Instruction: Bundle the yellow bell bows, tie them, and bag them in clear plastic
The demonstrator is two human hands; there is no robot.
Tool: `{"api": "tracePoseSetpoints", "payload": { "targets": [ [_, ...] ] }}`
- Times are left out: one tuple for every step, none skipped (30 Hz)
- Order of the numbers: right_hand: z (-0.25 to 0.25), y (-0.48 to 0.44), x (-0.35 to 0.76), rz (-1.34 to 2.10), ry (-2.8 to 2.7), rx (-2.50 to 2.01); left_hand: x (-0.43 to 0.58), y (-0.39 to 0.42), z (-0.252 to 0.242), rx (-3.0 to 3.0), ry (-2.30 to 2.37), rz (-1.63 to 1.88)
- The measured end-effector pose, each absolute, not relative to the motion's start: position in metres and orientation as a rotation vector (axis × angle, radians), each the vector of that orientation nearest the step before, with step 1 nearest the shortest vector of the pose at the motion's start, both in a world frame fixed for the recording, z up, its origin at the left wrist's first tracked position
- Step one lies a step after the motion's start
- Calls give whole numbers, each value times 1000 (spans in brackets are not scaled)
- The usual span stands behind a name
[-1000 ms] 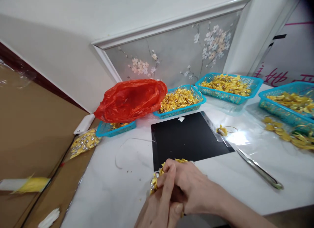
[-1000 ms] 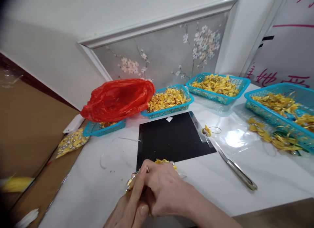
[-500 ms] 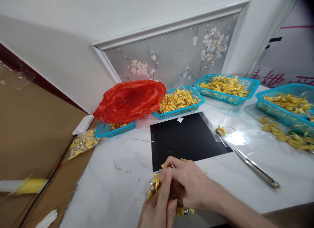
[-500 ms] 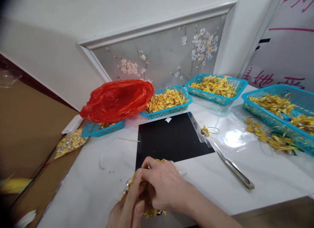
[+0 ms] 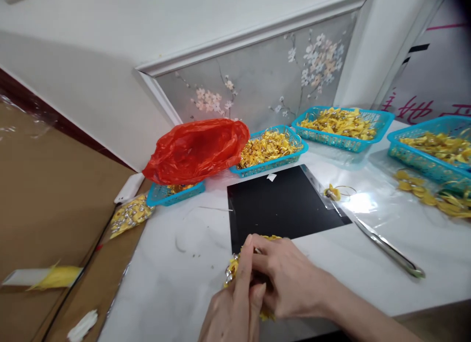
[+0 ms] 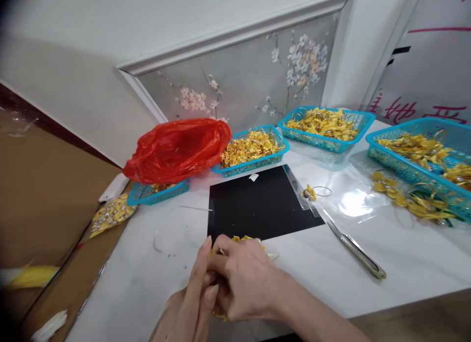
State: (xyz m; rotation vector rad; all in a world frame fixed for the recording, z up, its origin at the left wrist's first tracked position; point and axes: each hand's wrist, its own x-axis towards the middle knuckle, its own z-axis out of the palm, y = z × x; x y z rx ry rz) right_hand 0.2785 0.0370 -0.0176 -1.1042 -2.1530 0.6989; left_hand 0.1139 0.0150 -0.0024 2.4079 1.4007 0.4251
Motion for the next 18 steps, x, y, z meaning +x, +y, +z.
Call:
{"api": "tracePoseSetpoints", "payload": {
  "targets": [
    [-17, 37, 279, 689, -2157, -1110, 114, 15, -1, 2433, 1409, 421],
    [-16, 36, 279, 674, -2158, -1123, 114, 16, -1, 2460, 1418, 419],
    [-15, 36, 279, 658, -2159, -1140, 114, 16, 0, 2488, 1431, 417],
    [-13, 35, 279, 646, -2160, -1160, 112, 17, 0, 2519, 1448, 415],
    [-12, 35, 280, 639, -2165, -1175, 110, 18, -1, 2547, 1465, 413],
    [-11, 35, 280, 639, -2170, -1184, 108, 19, -1, 2566, 1474, 408],
    [-10, 35, 281, 644, -2178, -1184, 105, 21, -2, 2577, 1462, 397],
    [-8, 35, 282, 655, -2188, -1175, 103, 22, -3, 2585, 1443, 386],
    [-8, 35, 283, 666, -2199, -1161, 100, 24, -3, 2596, 1418, 379],
    [-7, 35, 284, 674, -2207, -1148, 98, 25, -4, 2617, 1388, 378],
    [-7, 36, 285, 680, -2216, -1135, 97, 26, -3, 2647, 1365, 371],
    [-7, 36, 285, 686, -2222, -1121, 96, 26, -2, 2684, 1354, 366],
    [-8, 36, 285, 689, -2224, -1109, 96, 26, 1, 2722, 1354, 353],
    [-9, 36, 285, 692, -2219, -1097, 97, 25, 4, 2757, 1356, 318],
    [-10, 36, 284, 699, -2211, -1077, 98, 24, 8, 2782, 1346, 261],
    [-11, 36, 283, 709, -2201, -1052, 100, 23, 12, 2798, 1332, 189],
    [-12, 36, 282, 719, -2193, -1029, 101, 22, 17, 2805, 1306, 120],
    [-13, 36, 281, 726, -2194, -1009, 102, 21, 21, 2802, 1271, 70]
  ]
}}
